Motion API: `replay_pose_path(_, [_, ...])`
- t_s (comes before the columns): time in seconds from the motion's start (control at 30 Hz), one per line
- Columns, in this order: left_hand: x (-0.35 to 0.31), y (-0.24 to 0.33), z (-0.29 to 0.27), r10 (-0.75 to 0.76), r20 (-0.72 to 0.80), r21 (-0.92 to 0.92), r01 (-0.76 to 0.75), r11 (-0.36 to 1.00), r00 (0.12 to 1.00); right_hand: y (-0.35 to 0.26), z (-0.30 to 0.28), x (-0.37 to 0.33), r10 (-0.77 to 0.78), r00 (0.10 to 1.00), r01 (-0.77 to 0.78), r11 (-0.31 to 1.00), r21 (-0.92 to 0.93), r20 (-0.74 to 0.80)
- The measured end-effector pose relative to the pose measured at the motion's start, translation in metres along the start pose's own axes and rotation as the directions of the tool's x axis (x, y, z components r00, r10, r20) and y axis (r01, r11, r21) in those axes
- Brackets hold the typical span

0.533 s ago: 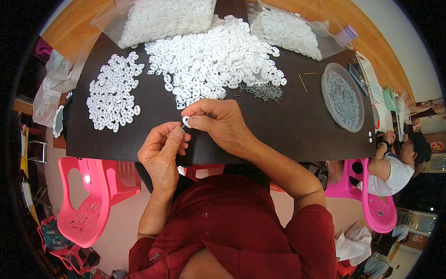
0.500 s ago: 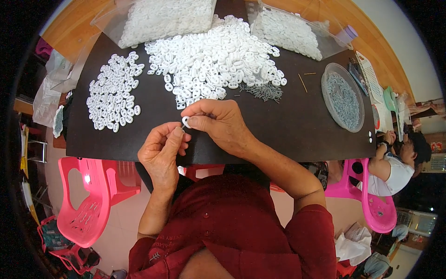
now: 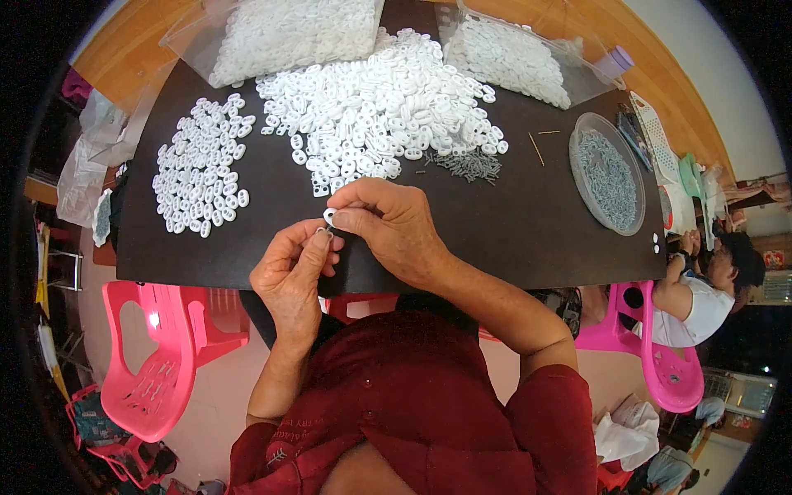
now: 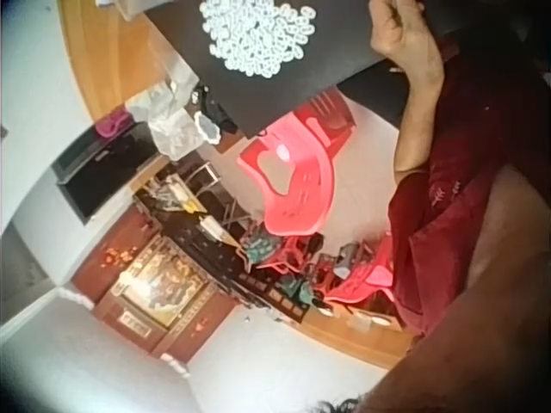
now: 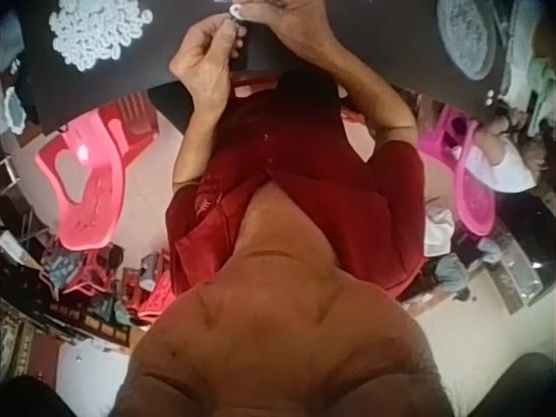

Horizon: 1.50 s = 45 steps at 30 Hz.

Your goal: The recorder is manually assembling small white plastic clips by inserting metal pins into the pre-drilled holes.

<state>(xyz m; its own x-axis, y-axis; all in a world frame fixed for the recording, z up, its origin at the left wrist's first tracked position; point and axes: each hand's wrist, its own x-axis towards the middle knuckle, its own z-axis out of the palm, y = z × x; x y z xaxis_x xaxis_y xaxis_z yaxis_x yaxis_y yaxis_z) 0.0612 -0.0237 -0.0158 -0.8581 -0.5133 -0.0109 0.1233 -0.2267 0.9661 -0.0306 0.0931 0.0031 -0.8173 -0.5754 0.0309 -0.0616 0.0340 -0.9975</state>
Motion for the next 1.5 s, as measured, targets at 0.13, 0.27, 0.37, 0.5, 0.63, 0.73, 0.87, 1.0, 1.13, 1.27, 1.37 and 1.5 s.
replay_pose_path(0.13, [0.0, -0.001, 0.0, -0.008, 0.013, 0.004, 0.008, 1.0, 1.0, 0.006, -0.001, -0.001, -0.103, 0.994, 0.1, 0.989, -0.106, -0.026])
replay_pose_path(0.27, [0.0, -0.001, 0.0, -0.019, 0.006, -0.007, 0.019, 1.0, 1.0, 0.007, 0.0, -0.002, -0.159, 0.987, 0.15, 0.974, -0.172, -0.037])
replay_pose_path(0.37, [0.0, -0.002, 0.001, -0.019, 0.003, -0.007, 0.019, 1.0, 1.0, 0.009, -0.001, -0.002, -0.238, 0.971, 0.225, 0.948, -0.227, -0.03])
replay_pose_path(0.5, [0.0, -0.003, 0.002, -0.008, 0.004, 0.013, 0.008, 1.0, 1.0, 0.011, 0.0, -0.002, -0.258, 0.965, 0.243, 0.938, -0.249, -0.032])
replay_pose_path(0.63, [-0.001, -0.006, 0.002, 0.037, 0.015, 0.004, -0.037, 0.999, 0.999, 0.01, 0.006, -0.004, -0.303, 0.953, 0.285, 0.914, -0.288, -0.02])
replay_pose_path(0.73, [0.001, -0.008, 0.003, 0.099, 0.012, 0.001, -0.099, 0.995, 0.995, 0.012, 0.006, -0.002, -0.336, 0.942, 0.32, 0.895, -0.312, 0.002])
replay_pose_path(0.87, [0.001, -0.009, 0.002, 0.106, 0.029, -0.005, -0.106, 0.994, 0.994, 0.01, 0.005, -0.002, -0.355, 0.935, 0.336, 0.872, -0.357, 0.015])
replay_pose_path(1.0, [0.002, -0.008, 0.0, 0.066, 0.053, -0.029, -0.064, 0.998, 0.996, 0.007, 0.009, -0.003, -0.175, 0.982, 0.158, 0.965, -0.211, -0.066])
replay_pose_path(1.13, [0.003, -0.007, 0.0, 0.01, 0.066, -0.082, -0.004, 0.997, 0.998, 0.006, 0.008, -0.005, -0.208, 0.978, 0.2, 0.958, -0.207, -0.02])
replay_pose_path(1.27, [0.003, -0.01, 0.001, 0.014, 0.087, -0.113, -0.004, 0.994, 0.996, 0.008, 0.009, -0.006, -0.296, 0.955, 0.28, 0.93, -0.239, -0.034])
replay_pose_path(1.37, [0.002, -0.011, 0.002, -0.001, 0.067, -0.144, 0.011, 0.99, 0.998, 0.011, 0.008, -0.008, -0.307, 0.951, 0.288, 0.922, -0.26, -0.039])
replay_pose_path(1.5, [0.001, -0.011, 0.002, 0.044, 0.049, -0.13, -0.037, 0.991, 0.998, 0.012, 0.009, -0.011, -0.211, 0.975, 0.2, 0.97, -0.139, -0.073])
